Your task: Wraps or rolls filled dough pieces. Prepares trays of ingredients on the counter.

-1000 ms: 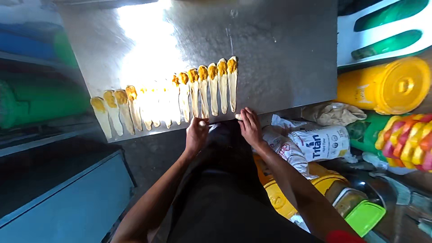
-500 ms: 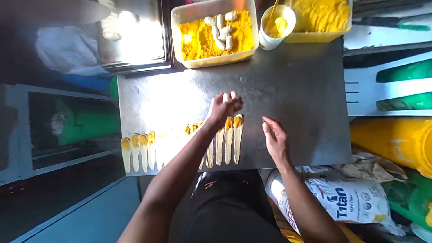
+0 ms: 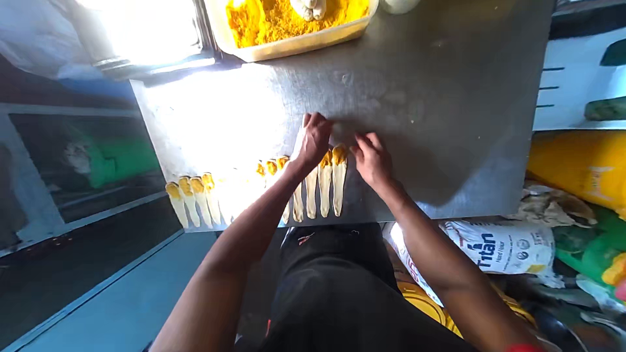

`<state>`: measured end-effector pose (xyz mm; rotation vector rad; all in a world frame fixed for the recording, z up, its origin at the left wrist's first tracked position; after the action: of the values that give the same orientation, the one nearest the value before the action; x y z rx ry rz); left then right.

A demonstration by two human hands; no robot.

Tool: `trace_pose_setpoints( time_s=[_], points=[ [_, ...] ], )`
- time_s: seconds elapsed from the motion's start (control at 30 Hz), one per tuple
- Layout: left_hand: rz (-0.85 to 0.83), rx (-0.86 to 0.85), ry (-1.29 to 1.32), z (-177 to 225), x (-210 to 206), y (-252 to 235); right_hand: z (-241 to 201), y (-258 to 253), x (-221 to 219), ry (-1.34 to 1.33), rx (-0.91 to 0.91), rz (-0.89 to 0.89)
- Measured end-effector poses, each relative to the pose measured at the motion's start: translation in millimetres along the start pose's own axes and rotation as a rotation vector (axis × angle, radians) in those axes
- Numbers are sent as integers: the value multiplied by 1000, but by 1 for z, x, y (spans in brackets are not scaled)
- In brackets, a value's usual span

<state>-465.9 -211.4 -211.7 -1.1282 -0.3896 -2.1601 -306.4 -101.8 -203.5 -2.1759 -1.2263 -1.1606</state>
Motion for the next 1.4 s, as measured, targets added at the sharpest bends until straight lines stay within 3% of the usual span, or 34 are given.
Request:
trace_pose_setpoints(
  time_s=[0.07,0.2,0.33,0.43,0.53,0.77,0.97,1.07,1.13,1.27,1.4],
  points=[
    [-121,-6,-114,2,-15,34,-11,-3,-23,81,69,5],
    [-116,-114,-222,6,-22,57,-24,1,-32,1,105,-9],
    [-101,-161,-132,9,-25,60,-16,-2,-29,-190,38,45],
    [-128,-72,-8,8,-23,58,-9,5,-30,-151,9,47],
    [-155,-104,55,10,-18,56,-11,7,-31,-101,-36,38],
    [-23,-357,-93,23,-21,94,-25,65,-36,39,93,394],
    [-129,-420,-236,24,-30,131,-29,116,-53,231,113,147],
    [-3,-297,-156,24,-13,118,-30,101,-29,106,54,199],
    [-6,-205,-167,21,-10,106,-22,78,-24,65,7,270],
    [-121,-206,-242,21,-21,89,-11,48,-32,1,-25,175],
    [-48,-199,-103,22,-20,92,-1,46,-34,-121,-129,110]
  ],
)
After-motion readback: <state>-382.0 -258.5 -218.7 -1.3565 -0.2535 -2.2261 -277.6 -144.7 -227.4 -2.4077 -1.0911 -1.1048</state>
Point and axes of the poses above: each hand's wrist, its own y-axis away from the middle knuckle, its own x-axis out of the back of the hand, z = x × y, the point moved 7 cm from there along -y, towards the middle knuckle, and after that the axes turned 9 degrees about z, right-handed, at the moved point
